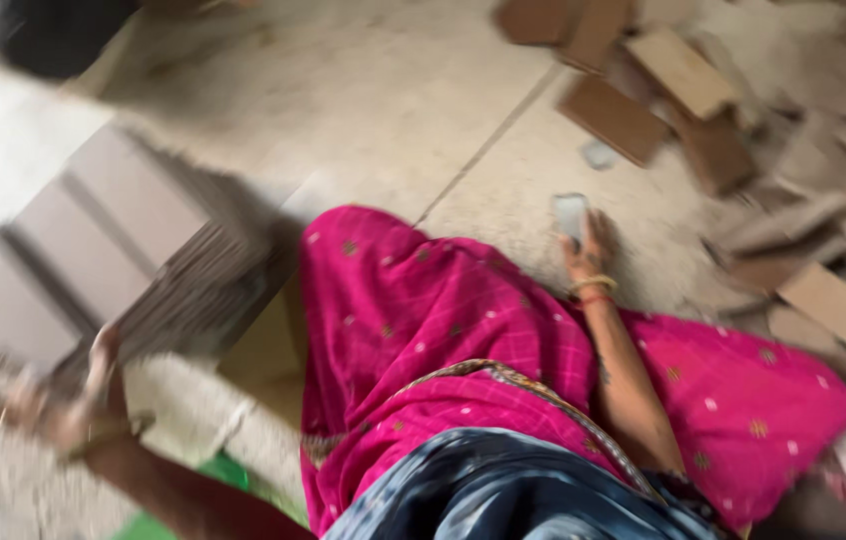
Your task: The person sits on the floor and sands rectangular wooden pieces using a sanding block. They pick up pieces from a pile, sand the surfaces, and place the finished pieces into a stack.
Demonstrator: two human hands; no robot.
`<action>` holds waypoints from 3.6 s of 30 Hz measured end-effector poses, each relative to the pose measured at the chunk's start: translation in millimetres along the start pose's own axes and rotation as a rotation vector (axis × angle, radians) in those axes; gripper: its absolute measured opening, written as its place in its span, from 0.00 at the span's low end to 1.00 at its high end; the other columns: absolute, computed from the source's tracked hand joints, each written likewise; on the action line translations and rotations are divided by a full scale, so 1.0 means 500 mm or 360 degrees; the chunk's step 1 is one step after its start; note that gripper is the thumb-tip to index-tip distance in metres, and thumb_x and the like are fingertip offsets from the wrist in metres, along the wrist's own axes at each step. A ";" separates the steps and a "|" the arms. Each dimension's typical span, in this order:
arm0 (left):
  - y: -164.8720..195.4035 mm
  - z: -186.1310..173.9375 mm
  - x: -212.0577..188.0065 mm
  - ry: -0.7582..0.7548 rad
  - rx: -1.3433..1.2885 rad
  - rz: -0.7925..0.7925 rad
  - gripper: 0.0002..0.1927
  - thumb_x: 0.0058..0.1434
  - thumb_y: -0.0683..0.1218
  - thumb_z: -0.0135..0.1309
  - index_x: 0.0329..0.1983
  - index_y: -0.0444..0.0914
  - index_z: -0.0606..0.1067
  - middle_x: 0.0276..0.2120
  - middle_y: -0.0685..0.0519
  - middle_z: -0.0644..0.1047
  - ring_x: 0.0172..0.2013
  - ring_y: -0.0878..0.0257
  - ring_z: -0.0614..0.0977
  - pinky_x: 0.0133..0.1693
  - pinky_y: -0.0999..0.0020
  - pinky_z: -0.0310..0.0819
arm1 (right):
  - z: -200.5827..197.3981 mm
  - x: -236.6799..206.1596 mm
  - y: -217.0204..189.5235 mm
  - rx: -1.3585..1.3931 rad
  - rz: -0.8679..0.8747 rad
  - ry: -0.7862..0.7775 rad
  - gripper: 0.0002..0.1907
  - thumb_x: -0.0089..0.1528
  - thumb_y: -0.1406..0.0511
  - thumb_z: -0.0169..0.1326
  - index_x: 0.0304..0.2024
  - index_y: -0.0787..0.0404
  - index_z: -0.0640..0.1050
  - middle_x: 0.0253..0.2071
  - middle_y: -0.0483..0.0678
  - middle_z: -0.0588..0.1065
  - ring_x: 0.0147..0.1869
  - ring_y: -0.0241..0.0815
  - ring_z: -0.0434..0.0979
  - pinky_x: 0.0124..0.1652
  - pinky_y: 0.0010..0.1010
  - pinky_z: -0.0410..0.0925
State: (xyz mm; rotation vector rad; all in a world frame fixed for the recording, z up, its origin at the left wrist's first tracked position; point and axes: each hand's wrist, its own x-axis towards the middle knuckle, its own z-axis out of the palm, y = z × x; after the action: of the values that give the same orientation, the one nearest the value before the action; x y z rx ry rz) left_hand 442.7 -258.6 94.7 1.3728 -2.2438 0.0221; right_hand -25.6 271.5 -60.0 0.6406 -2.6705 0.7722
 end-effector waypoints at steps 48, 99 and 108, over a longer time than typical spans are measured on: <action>1.224 0.376 -0.189 -0.1250 0.0112 0.1657 0.52 0.47 0.60 0.70 0.70 0.40 0.59 0.62 0.47 0.67 0.63 0.51 0.68 0.52 0.48 0.74 | 0.017 -0.012 -0.091 -0.0126 0.0294 -0.0086 0.35 0.63 0.52 0.52 0.71 0.53 0.65 0.76 0.49 0.58 0.79 0.57 0.53 0.69 0.59 0.49; 0.908 0.334 -0.266 -0.2273 0.0347 0.2009 0.18 0.64 0.62 0.56 0.50 0.49 0.82 0.53 0.51 0.81 0.55 0.54 0.81 0.60 0.55 0.72 | -0.054 -0.067 -0.069 0.1051 0.0938 0.0230 0.19 0.62 0.62 0.60 0.50 0.68 0.81 0.38 0.49 0.81 0.40 0.37 0.79 0.42 0.30 0.72; 0.940 0.298 -0.354 -0.2348 0.0371 0.2358 0.19 0.68 0.58 0.44 0.60 0.56 0.76 0.60 0.56 0.76 0.57 0.55 0.79 0.62 0.50 0.70 | -0.075 -0.048 -0.101 0.0774 0.0475 0.0268 0.21 0.63 0.55 0.60 0.45 0.68 0.81 0.28 0.56 0.77 0.30 0.45 0.74 0.35 0.38 0.68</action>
State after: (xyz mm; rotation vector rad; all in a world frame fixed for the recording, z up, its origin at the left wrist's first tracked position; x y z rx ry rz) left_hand 52.3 78.5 3.4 -1.0057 -3.8925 -0.3109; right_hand 25.5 262.3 -17.1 0.2585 -2.4587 1.5106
